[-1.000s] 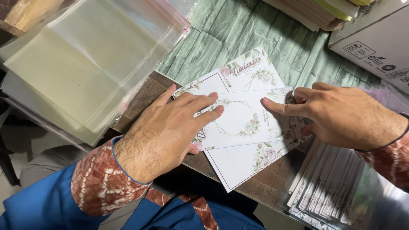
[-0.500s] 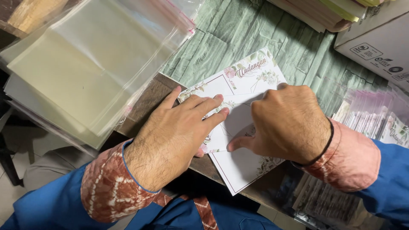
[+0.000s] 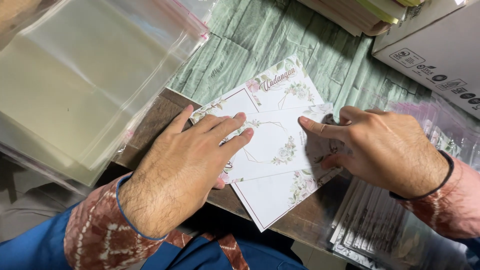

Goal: The person folds printed invitation cards by hand and places each card into an individual clear plastic sleeve, repeating this process for multiple cards on a workbench.

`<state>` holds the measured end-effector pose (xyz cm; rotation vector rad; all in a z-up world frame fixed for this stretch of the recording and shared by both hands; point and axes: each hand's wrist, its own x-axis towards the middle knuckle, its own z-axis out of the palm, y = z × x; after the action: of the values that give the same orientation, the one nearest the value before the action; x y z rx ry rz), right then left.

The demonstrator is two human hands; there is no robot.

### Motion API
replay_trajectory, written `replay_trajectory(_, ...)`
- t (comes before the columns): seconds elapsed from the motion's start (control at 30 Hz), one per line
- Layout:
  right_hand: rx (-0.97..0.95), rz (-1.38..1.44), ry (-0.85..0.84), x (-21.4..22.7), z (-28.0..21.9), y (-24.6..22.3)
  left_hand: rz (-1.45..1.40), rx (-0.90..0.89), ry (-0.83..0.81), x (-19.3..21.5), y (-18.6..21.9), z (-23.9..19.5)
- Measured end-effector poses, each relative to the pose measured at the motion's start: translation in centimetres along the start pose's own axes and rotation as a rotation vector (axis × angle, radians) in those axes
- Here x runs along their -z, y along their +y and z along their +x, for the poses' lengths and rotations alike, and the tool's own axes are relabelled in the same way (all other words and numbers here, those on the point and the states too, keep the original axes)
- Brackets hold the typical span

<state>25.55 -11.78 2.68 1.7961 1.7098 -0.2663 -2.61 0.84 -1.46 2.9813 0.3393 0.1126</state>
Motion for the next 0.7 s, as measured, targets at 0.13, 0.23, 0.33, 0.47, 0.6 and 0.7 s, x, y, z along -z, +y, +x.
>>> replay_trajectory(0.13,0.074,0.019,0.051,-1.3,0.4,1.4,0.002,-0.012,-0.008,-0.7,-0.3,0.0)
replay_trajectory(0.23,0.087,-0.022,-0.054,-1.2,0.8,1.9,0.002,-0.003,-0.012,-0.8,-0.4,-0.1)
replay_trajectory(0.33,0.178,-0.046,0.015,-1.3,0.9,2.4,-0.062,-0.002,-0.045,-0.9,-0.5,0.0)
replay_trajectory(0.47,0.137,-0.068,-0.136,-0.7,1.0,2.2,-0.079,-0.016,-0.034,-0.8,-0.8,-0.1)
replay_trajectory(0.6,0.117,-0.011,-0.242,0.2,0.3,1.8,-0.209,-0.073,-0.036,0.3,-1.2,-0.7)
replay_trajectory(0.7,0.049,0.056,-0.231,1.7,0.3,1.3,-0.102,-0.077,0.063,1.0,0.6,-2.1)
